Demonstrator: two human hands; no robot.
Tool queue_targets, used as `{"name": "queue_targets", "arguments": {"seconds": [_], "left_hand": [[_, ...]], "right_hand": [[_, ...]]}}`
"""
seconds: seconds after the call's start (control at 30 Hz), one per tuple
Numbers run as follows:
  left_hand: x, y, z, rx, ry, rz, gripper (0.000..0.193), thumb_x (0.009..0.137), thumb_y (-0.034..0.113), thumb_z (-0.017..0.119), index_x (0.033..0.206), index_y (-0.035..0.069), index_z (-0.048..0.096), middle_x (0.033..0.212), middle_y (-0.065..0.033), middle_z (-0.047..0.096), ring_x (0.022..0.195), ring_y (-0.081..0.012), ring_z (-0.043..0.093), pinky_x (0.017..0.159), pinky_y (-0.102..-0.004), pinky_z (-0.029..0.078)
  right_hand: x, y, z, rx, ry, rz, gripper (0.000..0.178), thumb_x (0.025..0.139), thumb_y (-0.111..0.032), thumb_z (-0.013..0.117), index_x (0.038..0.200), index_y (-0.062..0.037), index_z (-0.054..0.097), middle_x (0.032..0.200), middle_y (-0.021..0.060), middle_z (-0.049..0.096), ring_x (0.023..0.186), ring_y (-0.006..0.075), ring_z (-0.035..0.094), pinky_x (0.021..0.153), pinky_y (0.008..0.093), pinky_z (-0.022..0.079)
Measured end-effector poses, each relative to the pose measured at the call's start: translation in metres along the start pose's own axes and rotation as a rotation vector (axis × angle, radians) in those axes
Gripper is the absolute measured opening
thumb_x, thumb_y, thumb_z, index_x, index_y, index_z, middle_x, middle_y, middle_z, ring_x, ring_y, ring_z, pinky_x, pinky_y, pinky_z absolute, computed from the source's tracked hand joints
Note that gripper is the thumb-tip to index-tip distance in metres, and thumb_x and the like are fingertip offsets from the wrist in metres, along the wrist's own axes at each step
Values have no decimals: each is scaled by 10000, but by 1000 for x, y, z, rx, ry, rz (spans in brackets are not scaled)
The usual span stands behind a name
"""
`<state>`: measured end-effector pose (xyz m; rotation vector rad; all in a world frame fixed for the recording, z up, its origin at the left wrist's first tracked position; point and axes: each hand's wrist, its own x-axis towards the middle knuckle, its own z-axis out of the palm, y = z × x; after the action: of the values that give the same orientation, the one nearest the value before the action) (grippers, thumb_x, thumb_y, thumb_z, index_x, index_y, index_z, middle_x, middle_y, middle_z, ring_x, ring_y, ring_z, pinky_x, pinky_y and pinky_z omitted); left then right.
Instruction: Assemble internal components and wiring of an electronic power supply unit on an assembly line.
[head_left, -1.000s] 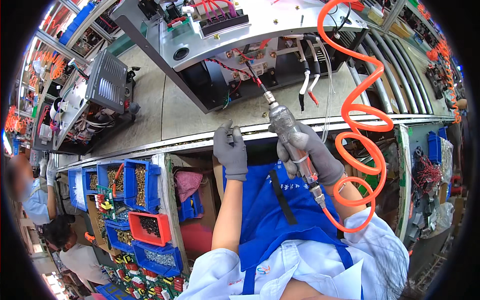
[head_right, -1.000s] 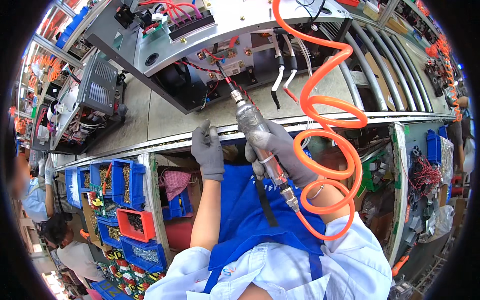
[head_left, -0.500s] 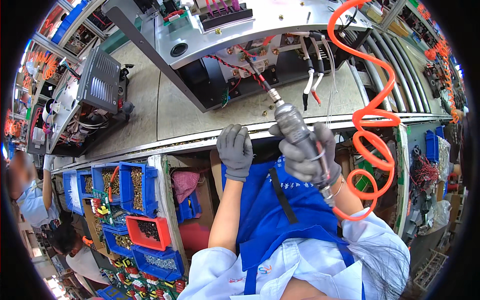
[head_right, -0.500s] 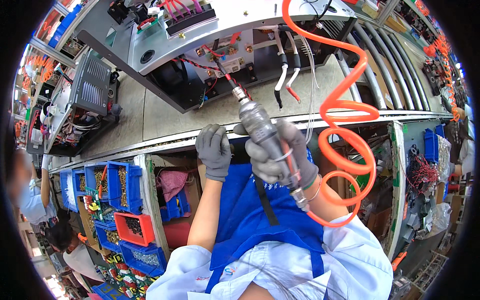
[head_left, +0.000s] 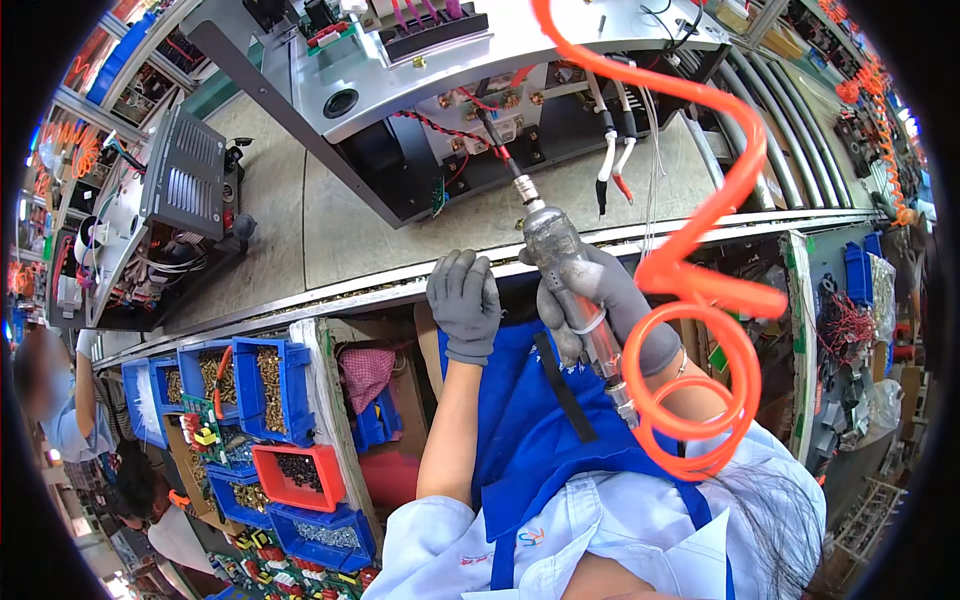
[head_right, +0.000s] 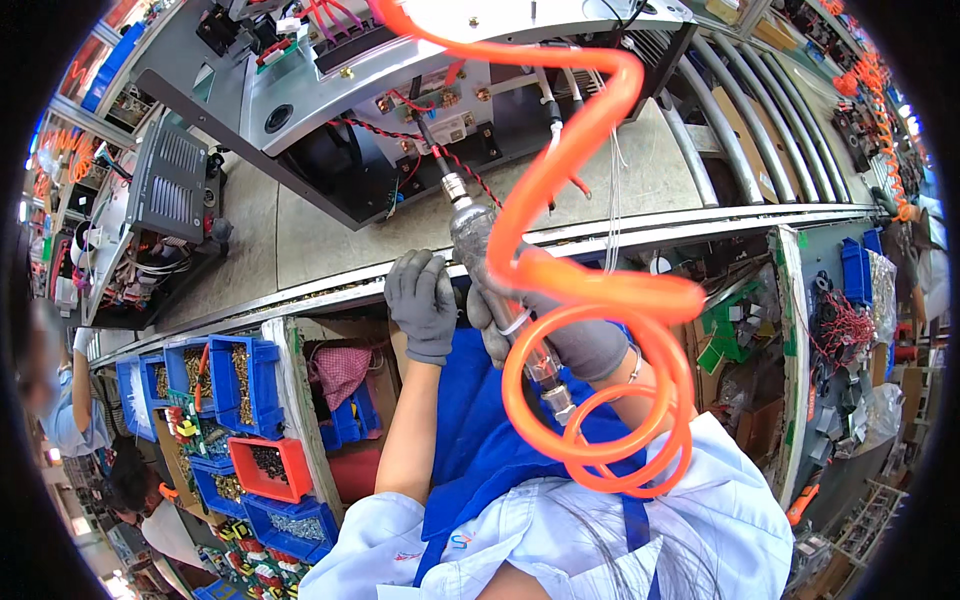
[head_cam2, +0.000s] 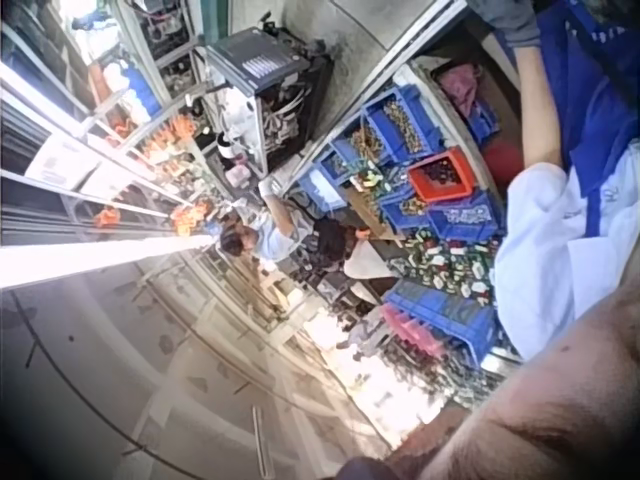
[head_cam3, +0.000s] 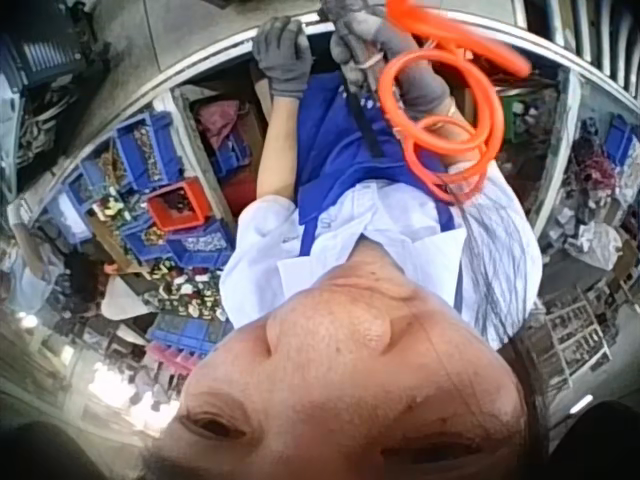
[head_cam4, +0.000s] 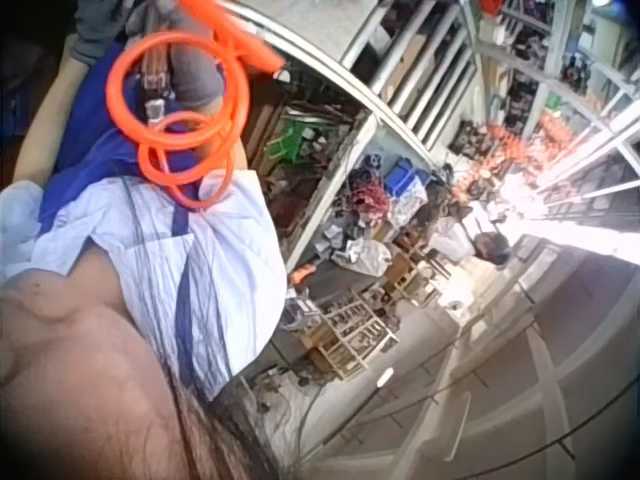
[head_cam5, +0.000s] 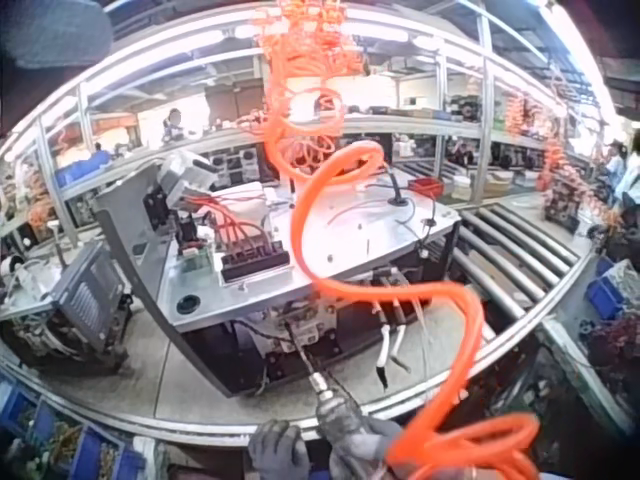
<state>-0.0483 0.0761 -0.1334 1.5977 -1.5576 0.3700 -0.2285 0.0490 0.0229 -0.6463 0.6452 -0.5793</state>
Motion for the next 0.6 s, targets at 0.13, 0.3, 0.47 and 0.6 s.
{"name": "queue_targets", "arguments": {"seconds": [0.13, 0.3, 0.47, 0.6], "left_hand": [[0, 1, -1, -18, 19, 0, 140, 843, 155, 614, 954, 83, 659, 1035, -89, 639, 1043, -309, 596, 949, -438, 442], [1, 1, -2, 3, 15, 15, 143, 848, 157, 601, 962, 82, 643, 1023, -84, 629, 1047, -293, 593, 961, -438, 441], [8, 6, -9, -34, -17, -19, 143, 824, 134, 629, 954, 75, 644, 1037, -110, 631, 1019, -309, 597, 928, -426, 452], [32, 13, -15, 5, 61, -203, 283, 789, 181, 687, 1043, 60, 652, 1059, -165, 625, 994, -350, 587, 894, -431, 466]], "right_hand": [[-5, -14, 3, -62, -46, 19, 347, 905, -347, 561, 1080, -53, 502, 730, 95, 599, 475, 173, 591, 423, 297, 519], [-4, -16, 1, -8, -58, 37, 399, 935, -388, 510, 1154, -54, 507, 734, 75, 586, 452, 140, 561, 404, 282, 490], [-6, -19, 1, -63, -90, 46, 485, 952, -437, 485, 1238, -45, 504, 753, 61, 587, 470, 128, 561, 420, 277, 485], [-11, -23, -5, -117, -80, 20, 504, 950, -441, 476, 1242, -32, 503, 768, 53, 593, 516, 123, 568, 428, 267, 473]]}}
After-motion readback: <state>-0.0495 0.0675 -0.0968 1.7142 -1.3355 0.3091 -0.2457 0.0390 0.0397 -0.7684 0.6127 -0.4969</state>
